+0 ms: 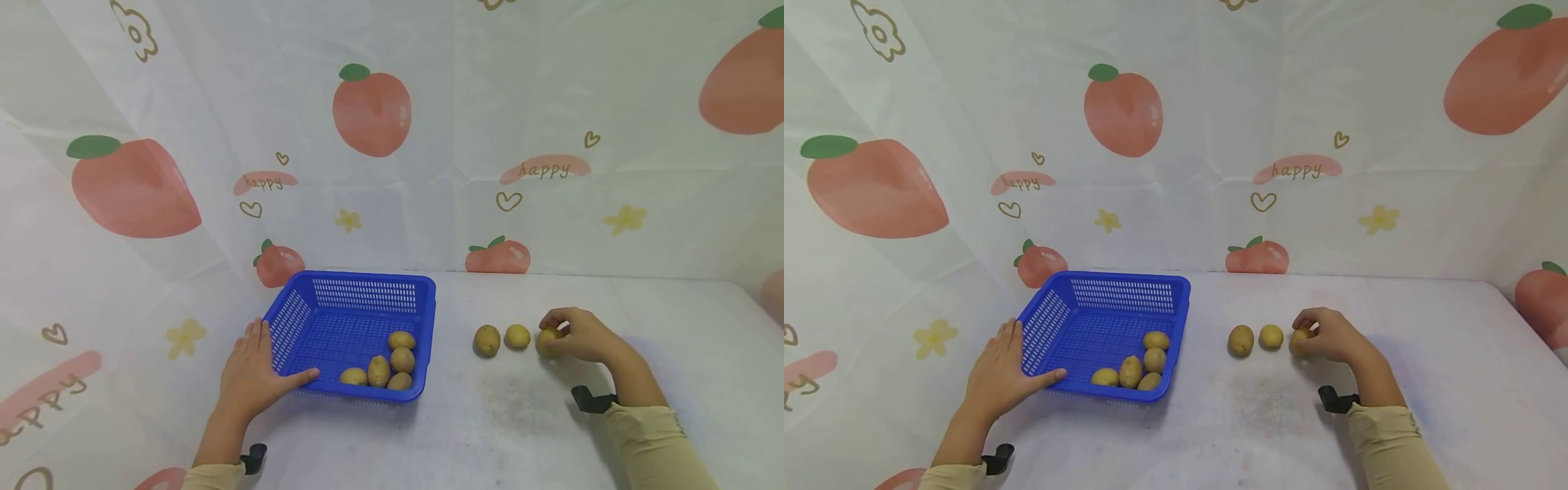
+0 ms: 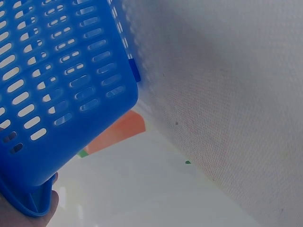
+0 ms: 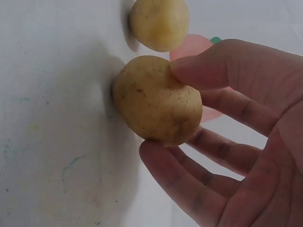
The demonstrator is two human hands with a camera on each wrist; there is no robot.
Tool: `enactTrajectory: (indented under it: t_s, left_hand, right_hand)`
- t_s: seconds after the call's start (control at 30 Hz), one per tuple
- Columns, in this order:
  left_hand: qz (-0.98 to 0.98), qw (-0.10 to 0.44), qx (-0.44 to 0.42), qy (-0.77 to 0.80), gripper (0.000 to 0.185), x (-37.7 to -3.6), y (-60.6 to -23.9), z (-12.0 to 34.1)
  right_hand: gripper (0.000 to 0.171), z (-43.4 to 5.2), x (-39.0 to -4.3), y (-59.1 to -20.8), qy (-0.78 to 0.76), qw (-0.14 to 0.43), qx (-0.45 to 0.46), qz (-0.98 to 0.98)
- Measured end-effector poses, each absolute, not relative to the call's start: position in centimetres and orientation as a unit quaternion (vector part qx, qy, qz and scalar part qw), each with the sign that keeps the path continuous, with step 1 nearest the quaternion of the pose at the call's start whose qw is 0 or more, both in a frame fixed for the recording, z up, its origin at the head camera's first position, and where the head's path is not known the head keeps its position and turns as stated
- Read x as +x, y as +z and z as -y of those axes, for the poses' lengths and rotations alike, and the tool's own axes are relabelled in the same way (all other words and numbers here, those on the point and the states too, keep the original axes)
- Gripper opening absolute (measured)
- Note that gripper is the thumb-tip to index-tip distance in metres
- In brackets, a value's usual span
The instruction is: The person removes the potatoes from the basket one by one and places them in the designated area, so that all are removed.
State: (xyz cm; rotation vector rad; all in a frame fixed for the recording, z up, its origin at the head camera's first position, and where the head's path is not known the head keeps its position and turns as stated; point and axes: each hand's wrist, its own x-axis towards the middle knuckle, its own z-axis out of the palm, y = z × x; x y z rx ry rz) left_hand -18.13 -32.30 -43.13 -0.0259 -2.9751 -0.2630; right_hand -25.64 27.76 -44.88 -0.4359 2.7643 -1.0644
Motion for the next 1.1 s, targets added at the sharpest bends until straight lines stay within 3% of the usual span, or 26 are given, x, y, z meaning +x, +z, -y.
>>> enactTrajectory:
  t_s: [0.8,1.1]
  left_hand:
    - [0.993,0.078,-0.013,-0.091,0.148,-18.12,-43.01,32.33]
    - [0.993,0.078,-0.012,-0.091,0.148,-18.17,-43.06,32.36]
  right_hand:
    - [0.031,-28.18,-25.48,-44.94,-0.349,0.109,-0.155,-0.918]
    - [0.033,-28.47,-25.32,-44.48,-0.332,0.089,-0.167,-0.924]
